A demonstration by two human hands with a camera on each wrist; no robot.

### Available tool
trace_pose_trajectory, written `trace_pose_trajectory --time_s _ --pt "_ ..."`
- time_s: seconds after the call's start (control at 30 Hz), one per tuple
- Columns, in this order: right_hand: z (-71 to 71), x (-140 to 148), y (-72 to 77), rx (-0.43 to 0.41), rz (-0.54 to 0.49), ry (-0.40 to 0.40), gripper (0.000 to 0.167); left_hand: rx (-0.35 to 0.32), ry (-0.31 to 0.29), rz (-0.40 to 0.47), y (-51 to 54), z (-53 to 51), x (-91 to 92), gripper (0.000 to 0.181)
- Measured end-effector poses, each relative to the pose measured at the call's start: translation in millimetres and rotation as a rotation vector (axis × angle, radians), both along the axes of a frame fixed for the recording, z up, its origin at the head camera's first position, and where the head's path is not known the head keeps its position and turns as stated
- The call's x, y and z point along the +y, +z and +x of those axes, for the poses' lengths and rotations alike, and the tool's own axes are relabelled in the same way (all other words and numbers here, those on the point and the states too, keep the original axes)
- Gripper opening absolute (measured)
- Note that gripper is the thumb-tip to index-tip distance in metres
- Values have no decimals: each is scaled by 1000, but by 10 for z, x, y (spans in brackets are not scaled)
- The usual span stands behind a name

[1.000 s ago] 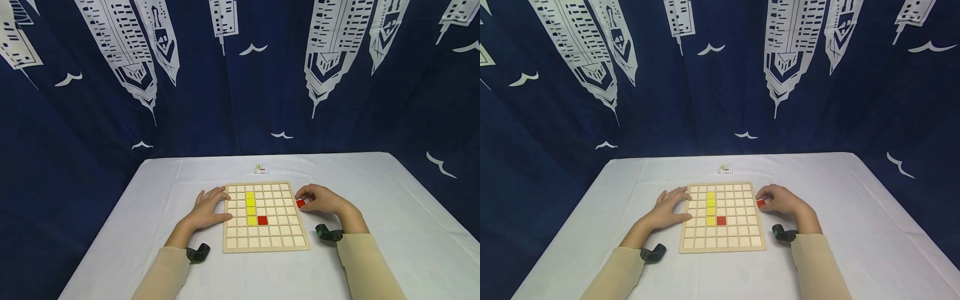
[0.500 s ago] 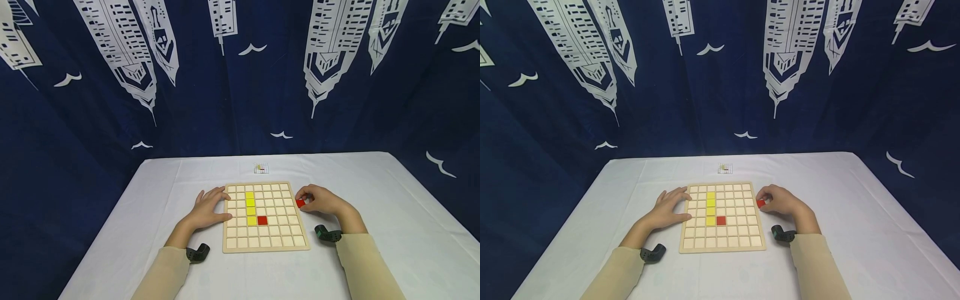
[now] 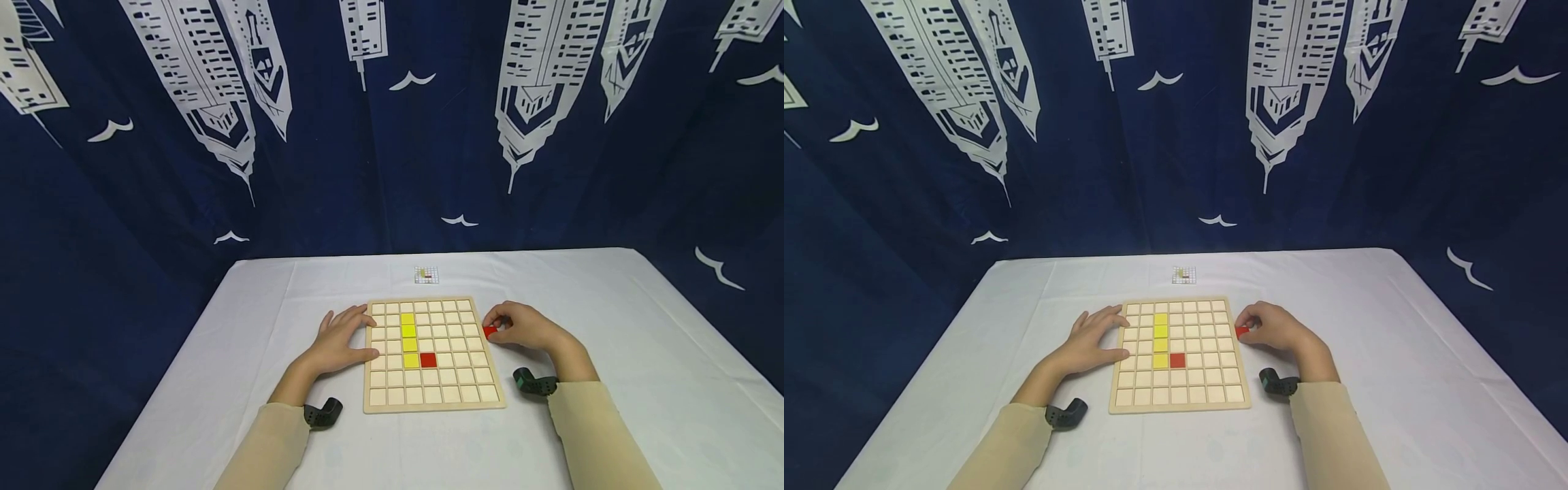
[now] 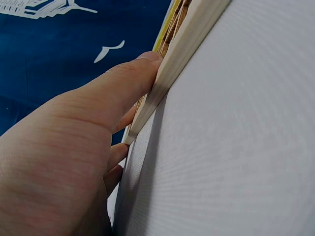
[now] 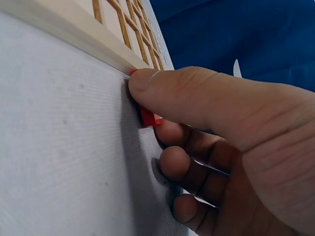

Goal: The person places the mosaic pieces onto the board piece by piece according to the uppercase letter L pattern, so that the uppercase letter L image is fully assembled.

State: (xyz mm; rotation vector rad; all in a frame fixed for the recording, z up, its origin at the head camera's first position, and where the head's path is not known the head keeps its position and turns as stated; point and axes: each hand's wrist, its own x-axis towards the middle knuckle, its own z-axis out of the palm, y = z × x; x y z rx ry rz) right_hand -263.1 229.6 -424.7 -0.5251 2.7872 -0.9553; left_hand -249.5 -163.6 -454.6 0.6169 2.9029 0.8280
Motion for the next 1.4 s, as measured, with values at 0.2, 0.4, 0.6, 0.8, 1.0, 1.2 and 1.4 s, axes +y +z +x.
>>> trace_pose_trajectory --time_s 0.2,0.4,0.6,0.8,1.0,1.2,1.4 --pt "3 -9 22 -8 -9 -6 22 0 0 -1 7 4 1 50" --pt "16 -49 65 -26 -54 8 22 0 0 5 9 6 -2 49" --pt "40 -149 123 -41 -100 55 23 1 1 4 8 7 0 49" --pt "50 -270 134 -62 -124 115 22 2 1 -2 4 8 0 49" --pt "68 -398 129 -56 -111 179 19 3 3 -2 4 3 0 50" --pt "104 -524 127 -48 -73 226 20 -2 1 -4 8 -2 1 50" --pt "134 -635 132 -62 -57 272 20 -3 0 2 21 11 2 49"
